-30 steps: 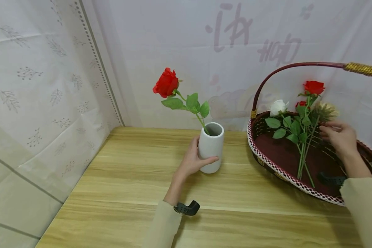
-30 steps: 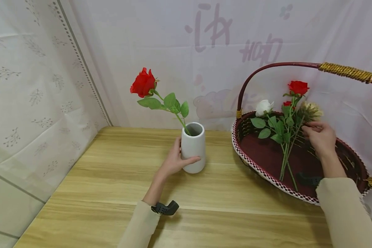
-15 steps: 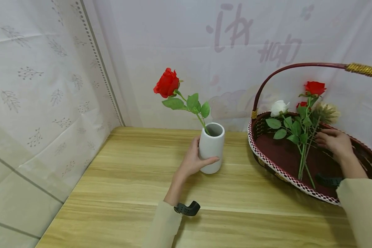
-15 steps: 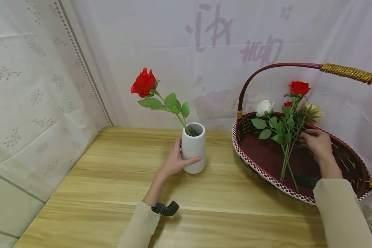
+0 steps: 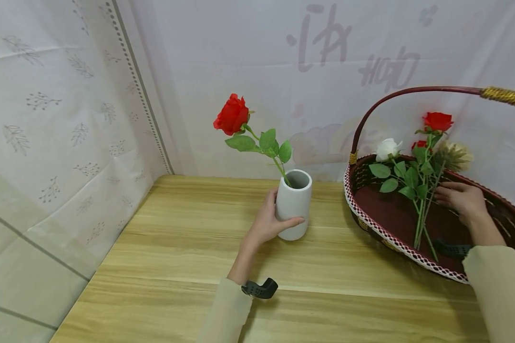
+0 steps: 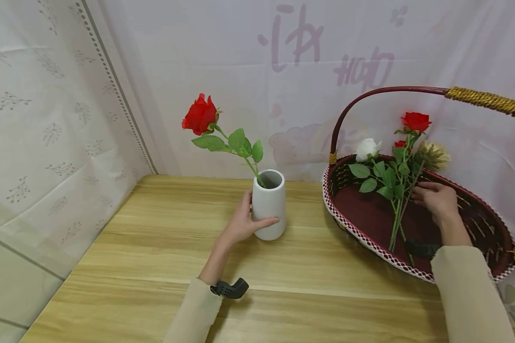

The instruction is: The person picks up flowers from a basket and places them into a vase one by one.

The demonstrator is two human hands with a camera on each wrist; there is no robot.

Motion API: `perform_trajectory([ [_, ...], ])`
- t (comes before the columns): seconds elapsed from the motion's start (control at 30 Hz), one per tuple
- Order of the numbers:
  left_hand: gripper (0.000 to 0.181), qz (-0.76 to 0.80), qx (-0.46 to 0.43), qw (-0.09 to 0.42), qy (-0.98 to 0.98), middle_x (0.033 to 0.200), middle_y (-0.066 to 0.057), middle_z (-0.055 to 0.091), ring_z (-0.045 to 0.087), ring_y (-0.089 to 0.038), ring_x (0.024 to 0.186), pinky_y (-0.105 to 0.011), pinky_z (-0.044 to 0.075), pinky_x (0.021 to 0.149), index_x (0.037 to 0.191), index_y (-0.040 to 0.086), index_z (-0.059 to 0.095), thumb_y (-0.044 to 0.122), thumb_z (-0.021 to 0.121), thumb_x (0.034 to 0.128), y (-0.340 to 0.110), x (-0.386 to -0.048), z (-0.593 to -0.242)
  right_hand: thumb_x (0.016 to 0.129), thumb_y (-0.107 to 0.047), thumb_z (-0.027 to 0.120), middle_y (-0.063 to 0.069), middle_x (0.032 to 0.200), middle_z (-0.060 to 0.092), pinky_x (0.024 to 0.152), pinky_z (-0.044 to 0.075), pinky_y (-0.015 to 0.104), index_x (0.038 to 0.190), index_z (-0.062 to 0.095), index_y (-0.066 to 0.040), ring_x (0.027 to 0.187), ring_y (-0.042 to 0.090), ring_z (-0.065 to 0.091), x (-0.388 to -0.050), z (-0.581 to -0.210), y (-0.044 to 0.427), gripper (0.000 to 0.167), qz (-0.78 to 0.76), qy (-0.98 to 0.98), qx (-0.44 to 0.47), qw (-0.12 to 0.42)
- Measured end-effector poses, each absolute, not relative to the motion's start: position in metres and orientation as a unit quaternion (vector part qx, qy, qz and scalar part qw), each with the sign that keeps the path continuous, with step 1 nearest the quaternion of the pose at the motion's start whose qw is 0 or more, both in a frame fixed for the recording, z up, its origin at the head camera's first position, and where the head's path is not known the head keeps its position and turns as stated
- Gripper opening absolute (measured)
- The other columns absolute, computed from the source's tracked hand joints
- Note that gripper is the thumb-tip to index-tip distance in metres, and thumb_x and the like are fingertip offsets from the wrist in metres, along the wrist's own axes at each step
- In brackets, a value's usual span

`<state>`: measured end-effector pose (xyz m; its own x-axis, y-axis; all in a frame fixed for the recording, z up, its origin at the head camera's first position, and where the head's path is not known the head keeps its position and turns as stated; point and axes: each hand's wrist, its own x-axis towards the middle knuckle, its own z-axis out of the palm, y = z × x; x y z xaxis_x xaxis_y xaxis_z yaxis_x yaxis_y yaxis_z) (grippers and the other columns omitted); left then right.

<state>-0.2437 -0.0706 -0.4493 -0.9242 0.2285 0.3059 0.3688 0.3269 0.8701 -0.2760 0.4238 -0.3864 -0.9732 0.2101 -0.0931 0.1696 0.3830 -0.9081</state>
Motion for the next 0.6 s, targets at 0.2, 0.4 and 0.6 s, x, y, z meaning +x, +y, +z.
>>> perform_trajectory([
  [0.2, 0.093, -0.552, -0.188, 0.066, -0.809, 0.137, -0.006, 0.049, 0.052, -0.022, 0.123, -0.046, 0.046, 0.101, 0.149, 0.013, 0.035, 0.033, 0.09, 0.0766, -0.0699, -0.2433, -0.4495, 0.107, -0.013, 0.044, -0.03, 0.078, 0.058, 0.069, 0.057, 0.023, 0.152, 0.029, 0.009, 0.071, -0.006, 0.064, -0.2778, -0.3895, 0.4253, 0.053, 0.537, -0.833, -0.132, 0.012],
  [0.4, 0.094, -0.55, -0.191, 0.073, -0.809, 0.137, -0.005, 0.05, 0.053, -0.021, 0.122, -0.046, 0.046, 0.101, 0.149, 0.012, 0.035, 0.033, 0.091, 0.0762, -0.0699, -0.2437, -0.4505, 0.105, -0.017, 0.05, -0.027, 0.077, 0.061, 0.068, 0.058, 0.024, 0.144, 0.04, 0.003, 0.07, -0.002, 0.065, -0.2796, -0.3896, 0.4263, 0.045, 0.543, -0.829, -0.135, 0.011],
  [0.6, 0.093, -0.557, -0.19, 0.07, -0.806, 0.137, -0.005, 0.049, 0.052, -0.022, 0.122, -0.046, 0.046, 0.101, 0.149, 0.013, 0.036, 0.032, 0.091, 0.0761, -0.0704, -0.243, -0.4491, 0.102, -0.021, 0.061, -0.023, 0.077, 0.064, 0.063, 0.056, 0.021, 0.119, 0.056, -0.018, 0.069, 0.0, 0.067, -0.279, -0.389, 0.4275, 0.018, 0.559, -0.817, -0.138, 0.016],
])
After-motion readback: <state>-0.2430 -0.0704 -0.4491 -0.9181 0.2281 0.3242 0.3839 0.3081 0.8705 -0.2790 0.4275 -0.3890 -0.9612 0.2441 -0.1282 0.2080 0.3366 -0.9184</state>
